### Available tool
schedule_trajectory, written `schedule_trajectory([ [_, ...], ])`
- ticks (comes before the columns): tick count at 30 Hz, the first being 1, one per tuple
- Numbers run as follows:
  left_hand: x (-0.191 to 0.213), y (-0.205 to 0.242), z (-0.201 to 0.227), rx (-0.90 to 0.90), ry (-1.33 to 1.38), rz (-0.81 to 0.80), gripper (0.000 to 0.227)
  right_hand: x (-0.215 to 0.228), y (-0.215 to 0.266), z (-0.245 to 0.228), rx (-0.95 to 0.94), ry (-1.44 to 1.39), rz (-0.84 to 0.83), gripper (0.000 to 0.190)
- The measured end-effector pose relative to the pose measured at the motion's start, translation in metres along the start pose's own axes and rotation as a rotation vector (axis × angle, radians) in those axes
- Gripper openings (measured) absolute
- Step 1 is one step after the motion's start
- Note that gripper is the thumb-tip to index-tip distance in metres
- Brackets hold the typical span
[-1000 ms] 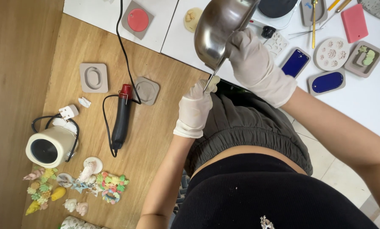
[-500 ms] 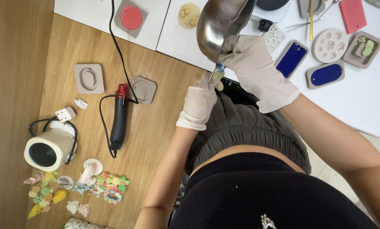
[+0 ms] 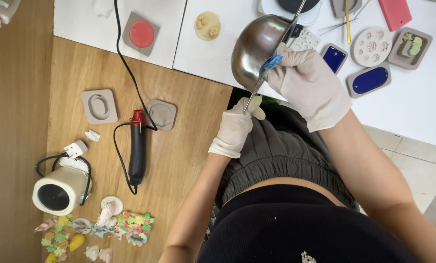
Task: Cleaning a small metal pouring pot and tools after using them to melt and pour blue wax into molds.
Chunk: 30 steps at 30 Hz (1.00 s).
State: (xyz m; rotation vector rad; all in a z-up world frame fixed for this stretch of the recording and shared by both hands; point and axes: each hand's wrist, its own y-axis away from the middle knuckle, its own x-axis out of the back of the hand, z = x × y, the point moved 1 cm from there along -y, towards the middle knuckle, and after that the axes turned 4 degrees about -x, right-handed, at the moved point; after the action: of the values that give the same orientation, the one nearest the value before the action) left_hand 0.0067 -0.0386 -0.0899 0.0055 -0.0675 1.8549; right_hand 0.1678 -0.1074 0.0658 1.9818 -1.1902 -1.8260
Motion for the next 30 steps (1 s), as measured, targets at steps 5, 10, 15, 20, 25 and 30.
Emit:
schedule_trajectory([
  [5, -0.013, -0.014, 0.04, 0.425, 0.357, 0.084, 0.029, 0.028, 0.018, -0.018, -0.025, -0.212, -0.193, 0.042],
  [10, -0.043, -0.02, 0.061, 0.533, 0.542, 0.25, 0.05, 0.055, 0.063, -0.064, 0.016, -0.201, -0.252, 0.047],
  [15, -0.097, -0.002, 0.088, 0.528, 0.843, 0.282, 0.057, 0.113, 0.111, -0.113, 0.035, 0.135, -0.159, 0.053],
  [20, -0.168, 0.026, 0.106, 0.583, 0.946, 0.355, 0.056, 0.182, 0.14, -0.162, 0.039, 0.248, -0.28, 0.05],
  [25, -0.211, 0.069, 0.127, 0.625, 0.859, 0.471, 0.053, 0.185, 0.153, -0.169, 0.049, 0.441, -0.152, 0.04],
  [30, -0.217, 0.131, 0.129, 0.543, 0.777, 0.816, 0.054, 0.169, 0.155, -0.14, 0.005, 0.435, -0.123, 0.01],
])
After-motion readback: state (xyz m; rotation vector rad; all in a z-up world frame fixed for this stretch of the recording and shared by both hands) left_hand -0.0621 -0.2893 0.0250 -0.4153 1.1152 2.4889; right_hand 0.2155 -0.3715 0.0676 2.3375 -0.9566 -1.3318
